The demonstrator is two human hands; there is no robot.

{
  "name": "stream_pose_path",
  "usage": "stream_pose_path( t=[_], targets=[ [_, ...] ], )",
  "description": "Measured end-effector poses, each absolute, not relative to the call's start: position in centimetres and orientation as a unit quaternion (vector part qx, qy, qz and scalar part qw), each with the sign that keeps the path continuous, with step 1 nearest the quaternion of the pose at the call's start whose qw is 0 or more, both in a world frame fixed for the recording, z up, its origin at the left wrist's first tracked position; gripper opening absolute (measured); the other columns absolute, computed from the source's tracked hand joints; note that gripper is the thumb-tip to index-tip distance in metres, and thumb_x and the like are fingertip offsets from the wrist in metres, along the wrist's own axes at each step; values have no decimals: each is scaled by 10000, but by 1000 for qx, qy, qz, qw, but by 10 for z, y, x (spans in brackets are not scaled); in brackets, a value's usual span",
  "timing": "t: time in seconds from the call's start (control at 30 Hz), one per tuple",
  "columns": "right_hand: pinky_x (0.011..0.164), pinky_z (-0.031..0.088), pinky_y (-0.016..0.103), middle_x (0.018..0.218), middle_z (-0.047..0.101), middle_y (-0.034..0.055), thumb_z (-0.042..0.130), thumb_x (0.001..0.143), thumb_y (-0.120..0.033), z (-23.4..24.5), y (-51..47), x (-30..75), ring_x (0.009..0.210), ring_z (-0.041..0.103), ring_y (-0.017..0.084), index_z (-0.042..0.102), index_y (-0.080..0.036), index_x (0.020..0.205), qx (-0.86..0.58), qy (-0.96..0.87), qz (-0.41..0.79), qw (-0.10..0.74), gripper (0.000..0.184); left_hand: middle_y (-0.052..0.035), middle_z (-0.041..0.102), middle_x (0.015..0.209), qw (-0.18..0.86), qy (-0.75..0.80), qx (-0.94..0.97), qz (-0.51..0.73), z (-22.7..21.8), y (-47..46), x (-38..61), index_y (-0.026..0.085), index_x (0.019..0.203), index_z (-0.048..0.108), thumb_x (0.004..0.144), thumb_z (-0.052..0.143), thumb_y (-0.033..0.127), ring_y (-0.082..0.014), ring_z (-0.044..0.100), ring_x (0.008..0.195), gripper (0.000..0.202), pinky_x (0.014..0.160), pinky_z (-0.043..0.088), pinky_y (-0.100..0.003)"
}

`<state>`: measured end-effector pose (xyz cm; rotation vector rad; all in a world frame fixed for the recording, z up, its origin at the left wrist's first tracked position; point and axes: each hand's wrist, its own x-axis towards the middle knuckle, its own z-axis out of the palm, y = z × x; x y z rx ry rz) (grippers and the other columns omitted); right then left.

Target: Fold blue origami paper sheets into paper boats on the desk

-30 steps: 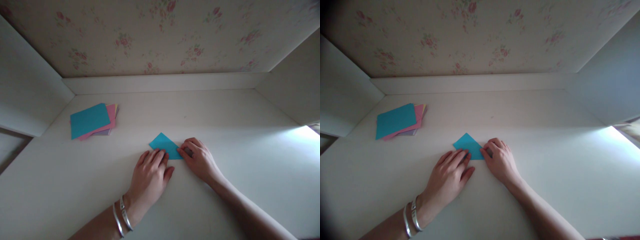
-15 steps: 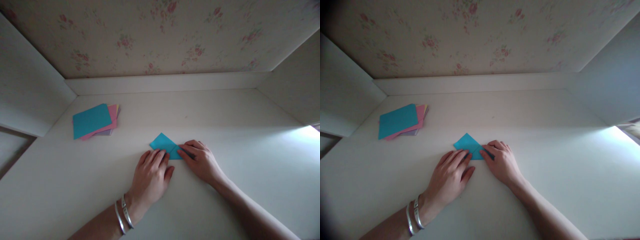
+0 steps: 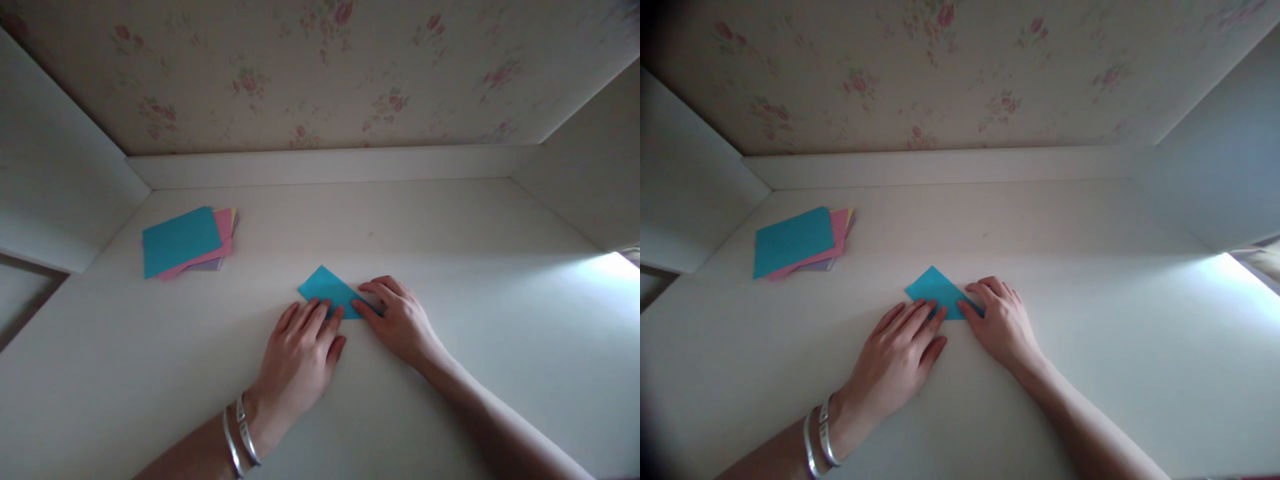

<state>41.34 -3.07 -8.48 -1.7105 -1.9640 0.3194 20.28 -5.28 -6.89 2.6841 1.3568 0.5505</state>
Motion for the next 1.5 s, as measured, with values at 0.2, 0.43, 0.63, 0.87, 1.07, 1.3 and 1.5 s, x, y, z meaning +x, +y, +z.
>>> stream_pose_path(
  t=[0.2,0.43,0.63,0.87,1.07,1.3,1.5],
  targets=[
    [868,520,434,1089,673,87,635,932,-363,-84,-32,412,988,656,276,691,-229,1085,-636,-720,115,253,211,-84,665,1346,57,454,876,154,-66,-52,203,213,1261,679,995,521,316,-288,599,1246,327,1083,453,-532],
    [868,498,490,1207,645,133,701,838,-585,-79,-39,404,1052,606,339,623,-222,1222,-636,-740,43,215,534,-103,667,1340,56,442,881,162,-68,-50,202,196,1225,699,981,550,306,-310,612,1224,306,1069,457,-550],
    [882,489,484,1193,650,115,646,904,-515,-79,-37,409,1040,602,316,639,-236,1196,-631,-744,75,208,405,-108,675,1336,60,441,879,174,-67,-50,202,168,1269,666,984,549,298,-303,622,1225,335,1079,449,-535],
    [892,502,486,1178,647,134,630,921,-461,-83,-34,409,1035,625,321,628,-202,1186,-640,-733,66,219,370,-102,688,1322,49,422,884,195,-69,-51,199,143,1264,663,983,545,264,-277,644,1207,327,1088,453,-507],
    [897,502,485,1176,642,132,642,921,-451,-80,-33,405,1029,631,324,630,-188,1177,-655,-725,62,207,368,-92,704,1299,66,416,887,191,-67,-49,199,144,1251,667,985,545,251,-273,649,1208,312,1093,443,-524],
    [881,497,477,1147,644,126,645,916,-453,-81,-32,405,1006,631,319,629,-200,1161,-659,-720,56,211,353,-86,704,1298,68,404,893,188,-69,-48,197,186,1259,663,998,535,263,-263,644,1216,301,1100,423,-516],
    [846,478,451,1097,647,89,631,935,-435,-80,-31,405,964,626,302,660,-242,1076,-656,-725,59,200,241,-75,711,1284,62,409,891,188,-67,-48,199,208,1273,657,998,530,272,-256,647,1197,310,1079,428,-499]
  ],
)
